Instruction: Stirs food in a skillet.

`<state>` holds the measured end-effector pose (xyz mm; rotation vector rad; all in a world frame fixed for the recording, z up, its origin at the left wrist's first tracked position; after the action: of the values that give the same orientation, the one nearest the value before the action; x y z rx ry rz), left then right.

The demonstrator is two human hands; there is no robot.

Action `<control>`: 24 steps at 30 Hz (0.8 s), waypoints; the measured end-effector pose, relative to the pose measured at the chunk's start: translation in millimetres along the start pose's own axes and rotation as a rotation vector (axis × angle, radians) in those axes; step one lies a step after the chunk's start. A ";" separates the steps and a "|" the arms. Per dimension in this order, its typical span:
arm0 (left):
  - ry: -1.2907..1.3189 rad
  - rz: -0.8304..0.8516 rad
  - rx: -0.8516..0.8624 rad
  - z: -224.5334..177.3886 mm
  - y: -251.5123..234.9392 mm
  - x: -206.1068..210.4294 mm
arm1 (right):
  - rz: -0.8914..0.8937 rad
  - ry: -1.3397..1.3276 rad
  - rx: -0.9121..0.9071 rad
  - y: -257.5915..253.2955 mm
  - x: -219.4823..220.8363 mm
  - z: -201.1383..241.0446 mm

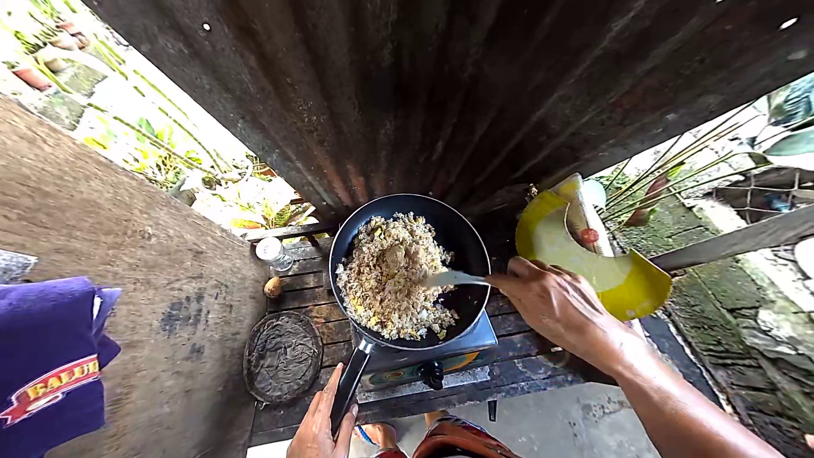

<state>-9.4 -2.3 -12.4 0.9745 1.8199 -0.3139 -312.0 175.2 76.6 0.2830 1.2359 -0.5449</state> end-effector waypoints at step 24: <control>0.005 0.000 -0.028 -1.9 1.7 -1.6 | 0.124 -0.168 0.210 -89.9 34.2 -19.7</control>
<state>-9.1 -0.8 -9.7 0.9565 1.8247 -0.2854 -368.6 101.2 45.8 0.4780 0.9931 -0.5800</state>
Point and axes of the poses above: each hand's wrist, its own y-axis away from the middle knuckle, its own x-axis out of the palm, z = x × y, the point moved 1 cm from there along -y, towards the middle knuckle, and after that the axes turned 13 degrees about -y, right-handed, at the moved point
